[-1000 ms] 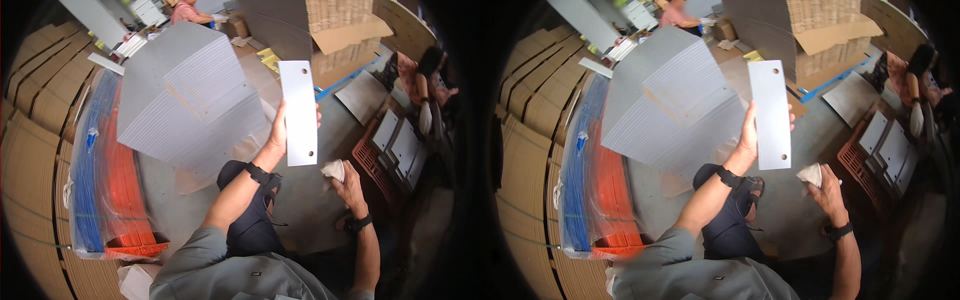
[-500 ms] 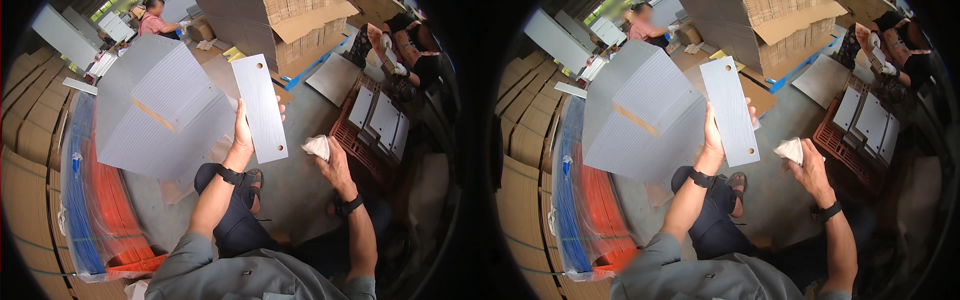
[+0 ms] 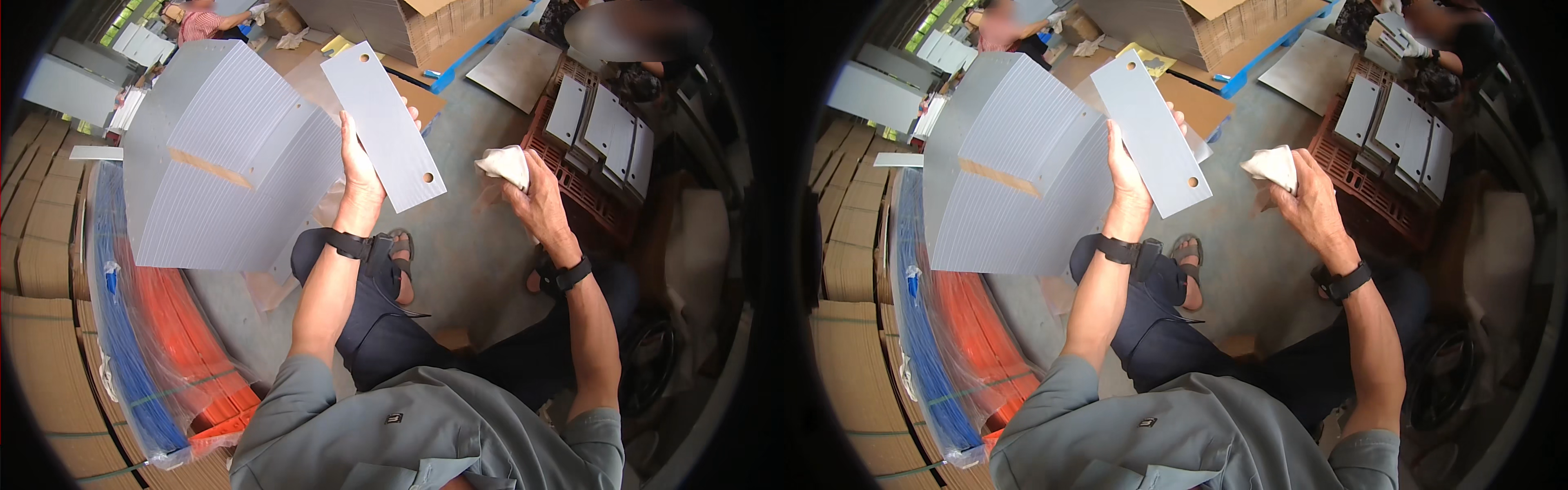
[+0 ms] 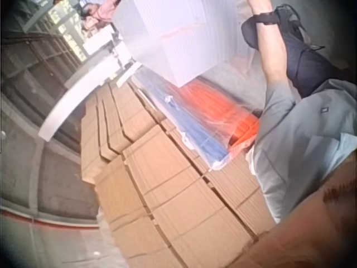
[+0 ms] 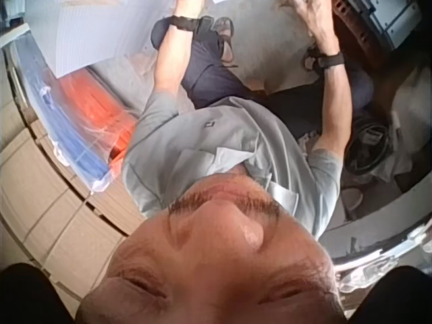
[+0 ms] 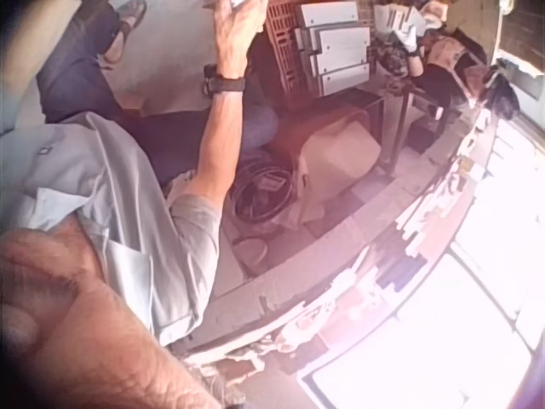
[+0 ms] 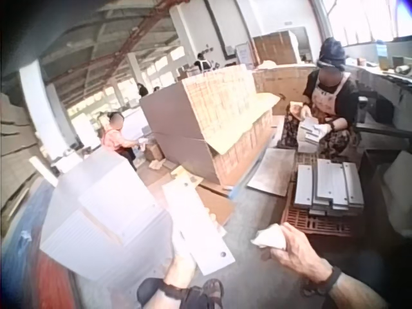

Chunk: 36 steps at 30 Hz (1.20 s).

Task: The recorder is inspecting and cleaning grey furniture panels using a cloth and a sanding block on a factory floor.

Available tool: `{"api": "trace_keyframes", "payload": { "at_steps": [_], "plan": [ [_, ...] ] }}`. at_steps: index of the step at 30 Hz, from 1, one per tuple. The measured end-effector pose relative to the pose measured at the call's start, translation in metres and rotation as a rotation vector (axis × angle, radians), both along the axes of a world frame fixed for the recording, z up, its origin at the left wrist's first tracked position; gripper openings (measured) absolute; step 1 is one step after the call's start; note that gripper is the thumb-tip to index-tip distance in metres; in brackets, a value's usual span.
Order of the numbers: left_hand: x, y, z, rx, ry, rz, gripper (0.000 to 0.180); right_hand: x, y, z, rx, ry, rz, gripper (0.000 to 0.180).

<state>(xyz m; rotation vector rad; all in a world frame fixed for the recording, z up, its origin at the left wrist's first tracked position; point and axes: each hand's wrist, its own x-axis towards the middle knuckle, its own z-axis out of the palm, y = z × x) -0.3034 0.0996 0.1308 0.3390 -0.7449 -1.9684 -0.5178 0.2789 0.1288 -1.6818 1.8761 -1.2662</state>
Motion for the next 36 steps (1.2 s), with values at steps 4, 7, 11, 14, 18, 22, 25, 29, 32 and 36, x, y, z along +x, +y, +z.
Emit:
{"api": "trace_keyframes", "payload": {
  "at_steps": [4, 7, 11, 14, 18, 22, 25, 29, 32, 36],
  "plan": [
    [-0.002, -0.003, -0.009, -0.057, 0.017, -0.053, 0.076, -0.003, 0.002, -0.001, -0.004, 0.015, 0.012, 0.033],
    [0.0, -0.004, -0.006, 0.054, -0.107, 0.046, 0.065, -0.003, -0.002, -0.001, -0.084, 0.04, -0.002, 0.035],
    [0.004, -0.007, -0.012, 0.06, -0.149, 0.159, 0.069, -0.001, -0.003, 0.001, -0.067, 0.038, 0.002, 0.033],
    [-0.003, -0.002, -0.013, 0.048, -0.196, 0.199, 0.071, -0.003, 0.0, 0.007, -0.051, 0.012, 0.013, 0.033],
    [-0.002, 0.0, -0.009, -0.006, -0.19, 0.24, 0.07, 0.001, -0.003, 0.006, -0.056, -0.002, 0.001, 0.033],
    [0.006, -0.002, -0.025, -0.134, -0.194, 0.247, 0.062, 0.007, -0.008, 0.011, -0.064, -0.063, 0.037, 0.034],
    [-0.017, 0.006, -0.041, -0.001, -0.218, 0.185, 0.057, 0.0, -0.001, 0.009, -0.15, -0.037, 0.009, 0.036],
    [-0.034, 0.032, -0.045, 0.106, -0.252, 0.049, 0.062, 0.017, -0.007, 0.008, -0.2, -0.141, 0.105, 0.039],
    [-0.046, 0.051, -0.041, 0.238, -0.334, -0.041, 0.079, 0.048, -0.005, 0.019, -0.078, -0.407, 0.198, 0.04],
    [-0.039, 0.074, -0.006, 0.181, -0.228, -0.381, 0.079, 0.048, -0.014, 0.006, -0.233, 0.046, 0.277, 0.049]
  ]
}}
